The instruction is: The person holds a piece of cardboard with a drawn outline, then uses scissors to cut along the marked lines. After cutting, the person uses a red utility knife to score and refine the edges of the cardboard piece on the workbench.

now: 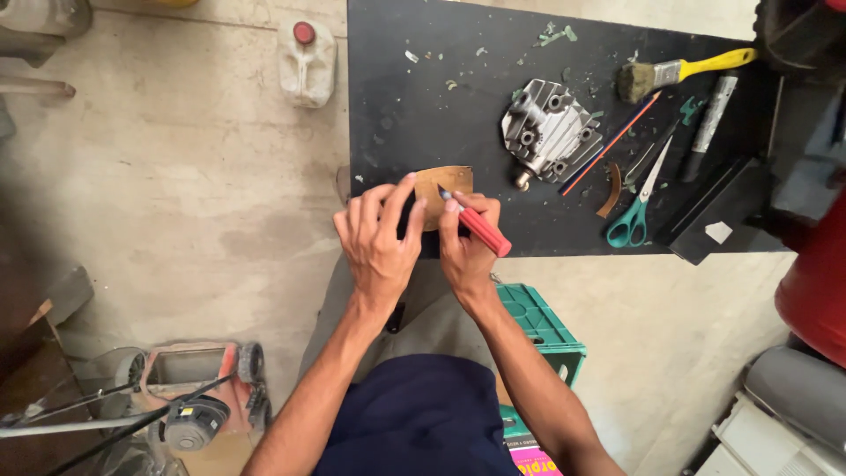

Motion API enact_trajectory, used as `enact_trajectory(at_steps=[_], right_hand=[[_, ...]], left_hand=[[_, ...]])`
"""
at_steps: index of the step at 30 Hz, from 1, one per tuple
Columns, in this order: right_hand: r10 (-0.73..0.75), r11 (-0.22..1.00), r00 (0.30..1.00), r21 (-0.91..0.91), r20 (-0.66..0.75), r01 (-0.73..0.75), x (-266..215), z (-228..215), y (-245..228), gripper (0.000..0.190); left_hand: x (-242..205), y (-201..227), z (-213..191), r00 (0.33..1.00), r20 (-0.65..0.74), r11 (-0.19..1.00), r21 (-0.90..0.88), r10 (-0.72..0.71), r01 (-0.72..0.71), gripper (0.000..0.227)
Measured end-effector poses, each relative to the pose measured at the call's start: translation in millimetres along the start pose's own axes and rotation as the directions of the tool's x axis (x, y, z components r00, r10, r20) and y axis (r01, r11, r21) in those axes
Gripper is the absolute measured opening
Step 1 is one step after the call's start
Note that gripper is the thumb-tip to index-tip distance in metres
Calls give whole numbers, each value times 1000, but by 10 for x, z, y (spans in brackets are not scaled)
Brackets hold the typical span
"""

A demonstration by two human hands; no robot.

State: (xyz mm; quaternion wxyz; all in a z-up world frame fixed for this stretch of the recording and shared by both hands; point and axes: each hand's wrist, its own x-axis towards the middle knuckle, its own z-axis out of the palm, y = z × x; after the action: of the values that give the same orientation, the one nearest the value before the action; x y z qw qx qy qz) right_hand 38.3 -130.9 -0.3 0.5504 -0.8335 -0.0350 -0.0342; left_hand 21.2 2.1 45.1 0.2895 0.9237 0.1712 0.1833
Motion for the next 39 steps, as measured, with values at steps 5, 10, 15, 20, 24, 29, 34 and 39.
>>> enact_trajectory(at_steps=[5,10,15,20,24,29,34,39], right_hand=[[-19,1000,1000,-3,7,19,-10,135,192,12],[-48,996,996,-73,81,54,48,128,114,13],[-58,990,994,-122,96,70,42,112,168,12],[-77,988,993,-127,85,87,45,125,176,12],[-90,989,993,-111,73,98,49,137,178,13],[-93,987,992,-127,80,103,49,134,161,14],[-118,977,988,-168,95,133,76,155,69,12],[-172,964,978,-184,114,191,75,151,72,9]], left_hand=[[-101,-170,164,998,-28,996,73,51,-48,18],[-139,-206,241,997,-60,996,78,39,-35,12],[-160,-243,277,996,-73,996,81,49,-43,14],[-112,-225,243,994,-88,995,88,59,-51,11],[-88,-213,228,992,-104,995,82,69,-61,9],[-89,-221,229,992,-103,995,77,67,-60,10],[-88,-217,218,993,-100,997,60,60,-54,8],[-90,-219,205,995,-86,998,42,51,-48,7]])
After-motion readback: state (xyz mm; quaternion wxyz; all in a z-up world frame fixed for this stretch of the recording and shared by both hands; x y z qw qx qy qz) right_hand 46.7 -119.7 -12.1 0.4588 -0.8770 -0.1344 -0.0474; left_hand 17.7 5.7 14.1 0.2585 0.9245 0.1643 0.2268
